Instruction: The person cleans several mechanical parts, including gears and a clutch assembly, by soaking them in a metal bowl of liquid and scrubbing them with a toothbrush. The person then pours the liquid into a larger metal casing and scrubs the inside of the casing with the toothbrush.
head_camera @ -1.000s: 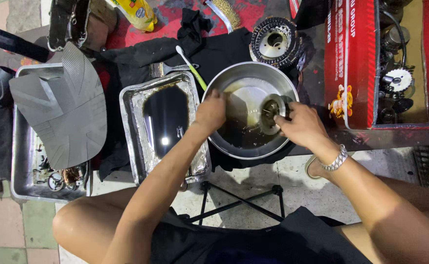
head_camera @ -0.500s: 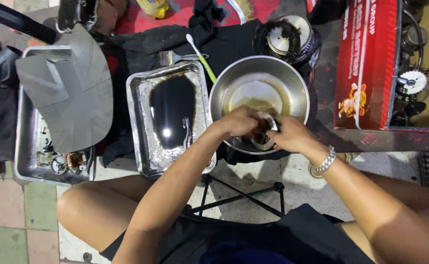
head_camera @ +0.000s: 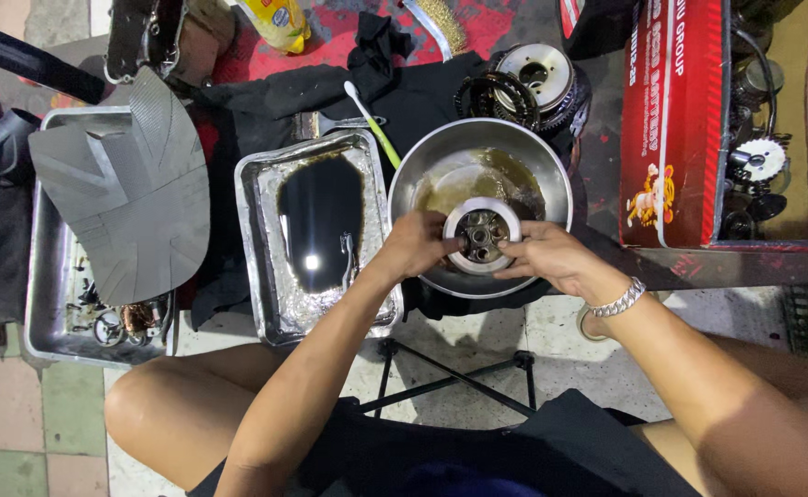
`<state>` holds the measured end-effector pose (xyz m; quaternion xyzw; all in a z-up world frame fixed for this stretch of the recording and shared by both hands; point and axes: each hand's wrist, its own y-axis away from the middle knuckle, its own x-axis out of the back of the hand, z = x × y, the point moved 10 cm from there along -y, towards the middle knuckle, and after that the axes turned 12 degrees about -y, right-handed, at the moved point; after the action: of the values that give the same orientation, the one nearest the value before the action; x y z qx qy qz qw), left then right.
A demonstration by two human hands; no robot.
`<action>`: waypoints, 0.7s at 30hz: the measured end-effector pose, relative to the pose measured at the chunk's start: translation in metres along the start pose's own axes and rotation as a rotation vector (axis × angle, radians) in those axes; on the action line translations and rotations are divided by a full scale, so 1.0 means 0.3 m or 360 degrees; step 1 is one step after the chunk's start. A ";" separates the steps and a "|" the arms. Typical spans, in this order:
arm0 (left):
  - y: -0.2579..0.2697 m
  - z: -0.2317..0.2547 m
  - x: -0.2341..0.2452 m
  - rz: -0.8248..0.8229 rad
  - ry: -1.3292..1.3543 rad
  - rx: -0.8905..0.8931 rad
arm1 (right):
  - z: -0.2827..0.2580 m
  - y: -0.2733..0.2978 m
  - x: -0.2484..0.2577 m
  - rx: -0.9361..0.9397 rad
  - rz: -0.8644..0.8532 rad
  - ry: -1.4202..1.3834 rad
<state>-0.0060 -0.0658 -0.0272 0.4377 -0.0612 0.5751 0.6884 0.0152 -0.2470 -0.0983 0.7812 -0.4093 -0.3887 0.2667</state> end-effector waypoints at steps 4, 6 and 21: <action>0.064 0.089 0.100 0.0208 -0.0112 -0.0100 | -0.078 0.010 -0.019 0.0270 -0.0013 0.0155; 0.105 0.156 0.148 0.0334 -0.0229 -0.0253 | -0.120 0.024 -0.021 0.0420 0.0067 0.0356; 0.213 0.326 0.179 0.0523 -0.0378 -0.0636 | -0.169 0.027 0.013 0.0702 0.0102 0.0283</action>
<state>-0.0011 -0.0947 0.0980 0.3419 -0.3236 0.6002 0.6467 0.0551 -0.2496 -0.0656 0.8383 -0.4838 -0.2110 0.1368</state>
